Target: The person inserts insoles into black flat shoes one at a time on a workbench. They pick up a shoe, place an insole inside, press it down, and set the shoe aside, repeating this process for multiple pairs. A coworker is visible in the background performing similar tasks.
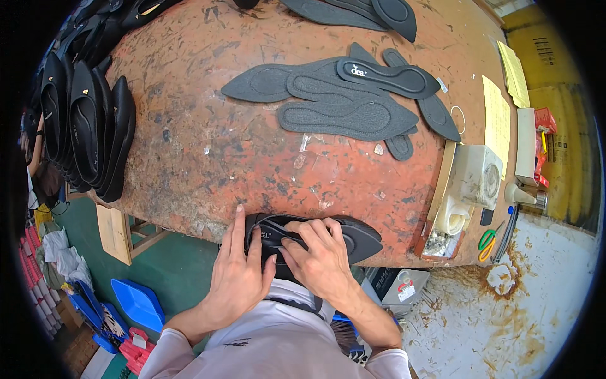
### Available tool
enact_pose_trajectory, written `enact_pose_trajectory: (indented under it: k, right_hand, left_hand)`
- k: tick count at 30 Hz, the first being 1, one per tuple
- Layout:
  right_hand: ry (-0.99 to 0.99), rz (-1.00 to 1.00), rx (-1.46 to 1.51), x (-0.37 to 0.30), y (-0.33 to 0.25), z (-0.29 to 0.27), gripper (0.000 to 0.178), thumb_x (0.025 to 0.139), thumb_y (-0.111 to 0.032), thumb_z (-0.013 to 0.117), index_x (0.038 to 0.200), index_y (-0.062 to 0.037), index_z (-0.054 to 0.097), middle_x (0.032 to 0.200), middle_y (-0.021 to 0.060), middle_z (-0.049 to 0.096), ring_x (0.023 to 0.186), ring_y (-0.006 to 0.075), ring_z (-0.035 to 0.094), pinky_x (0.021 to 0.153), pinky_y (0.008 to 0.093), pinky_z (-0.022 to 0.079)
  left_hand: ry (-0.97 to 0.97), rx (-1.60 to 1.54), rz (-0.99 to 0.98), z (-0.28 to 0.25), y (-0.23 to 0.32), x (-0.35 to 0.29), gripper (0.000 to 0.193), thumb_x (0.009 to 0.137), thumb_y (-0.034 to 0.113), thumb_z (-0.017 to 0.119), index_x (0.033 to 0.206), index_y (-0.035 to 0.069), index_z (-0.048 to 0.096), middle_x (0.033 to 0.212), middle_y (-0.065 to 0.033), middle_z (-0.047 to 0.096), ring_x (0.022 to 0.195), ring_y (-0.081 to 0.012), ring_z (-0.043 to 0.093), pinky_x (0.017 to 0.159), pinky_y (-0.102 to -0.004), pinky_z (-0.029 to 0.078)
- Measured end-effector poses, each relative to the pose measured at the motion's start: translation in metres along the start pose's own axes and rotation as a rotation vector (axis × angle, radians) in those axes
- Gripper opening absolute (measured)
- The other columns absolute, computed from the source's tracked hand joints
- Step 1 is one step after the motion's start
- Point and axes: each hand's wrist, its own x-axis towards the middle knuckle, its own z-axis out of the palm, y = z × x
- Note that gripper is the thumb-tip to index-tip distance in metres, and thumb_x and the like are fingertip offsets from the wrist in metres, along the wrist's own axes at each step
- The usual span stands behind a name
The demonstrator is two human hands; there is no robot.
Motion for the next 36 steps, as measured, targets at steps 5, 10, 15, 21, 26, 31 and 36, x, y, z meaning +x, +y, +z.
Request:
enact_pose_trajectory:
  k: [5,10,15,21,26,31,36]
  right_hand:
    - [-0.008,0.253,-0.121,0.001,-0.017,-0.025,0.05,0.079,-0.029,0.093,0.117,-0.005,0.074,0.118,0.0084,0.069,0.112,0.0292,0.062,0.1,0.0471,0.043]
    - [0.082,0.586,-0.395,-0.017,-0.006,-0.024,0.069,0.068,-0.044,0.1,0.113,-0.0051,0.065,0.107,0.0122,0.06,0.104,0.0351,0.057,0.092,0.0481,0.043]
    - [0.103,0.575,-0.417,-0.015,-0.001,-0.009,0.065,0.068,-0.04,0.1,0.109,-0.005,0.064,0.104,0.0134,0.06,0.103,0.035,0.057,0.088,0.0474,0.042]
    - [-0.021,0.529,-0.216,0.004,0.023,-0.041,0.056,0.073,-0.025,0.097,0.109,-0.0037,0.06,0.105,0.0168,0.065,0.101,0.0402,0.066,0.082,0.0518,0.052]
    - [-0.039,0.405,-0.191,0.018,0.02,-0.064,0.027,0.091,-0.011,0.076,0.112,-0.0024,0.06,0.104,0.0206,0.066,0.092,0.0447,0.071,0.077,0.0536,0.059]
    - [-0.234,0.47,-0.348,-0.05,-0.049,-0.043,0.097,0.088,-0.042,0.079,0.161,0.0085,0.042,0.166,0.0389,0.038,0.155,0.0499,0.041,0.125,0.0663,0.03]
    - [-0.149,0.496,-0.278,-0.015,0.013,-0.022,0.108,0.095,-0.063,0.068,0.168,0.0068,0.03,0.175,0.0328,0.026,0.163,0.055,0.019,0.127,0.0739,0.014]
  left_hand:
    - [-0.031,0.162,-0.012,0.005,0.003,0.007,0.057,0.088,0.023,0.074,0.128,-0.017,0.07,0.163,-0.0392,0.038,0.14,-0.0503,0.049,0.111,-0.0559,0.046]
    - [-0.033,0.174,-0.013,0.006,0.003,0.003,0.056,0.088,0.023,0.073,0.128,-0.017,0.071,0.162,-0.0378,0.04,0.14,-0.0503,0.049,0.109,-0.0553,0.045]
    - [-0.002,0.158,0.018,0.008,0.0,0.003,0.051,0.089,0.021,0.073,0.123,-0.017,0.072,0.163,-0.0372,0.038,0.139,-0.0498,0.05,0.107,-0.0569,0.048]
    - [-0.161,-0.041,0.242,-0.025,-0.005,0.016,0.051,0.087,0.029,0.084,0.118,-0.009,0.073,0.169,-0.0229,0.04,0.118,-0.0417,0.063,0.09,-0.048,0.062]
    - [0.043,-0.177,0.563,0.062,0.027,0.017,0.033,0.086,0.02,0.082,0.114,0.004,0.075,0.155,-0.0182,0.06,0.089,-0.0304,0.07,0.07,-0.0416,0.063]
    - [-0.108,-0.08,0.434,0.117,0.047,0.039,0.066,0.089,0.041,0.079,0.142,0.005,0.064,0.149,-0.0212,0.06,0.106,-0.0452,0.067,0.081,-0.0566,0.06]
    - [-0.114,-0.265,0.329,0.123,0.048,0.045,0.067,0.093,0.037,0.069,0.151,0.006,0.058,0.156,-0.0226,0.05,0.103,-0.0466,0.065,0.085,-0.0562,0.057]
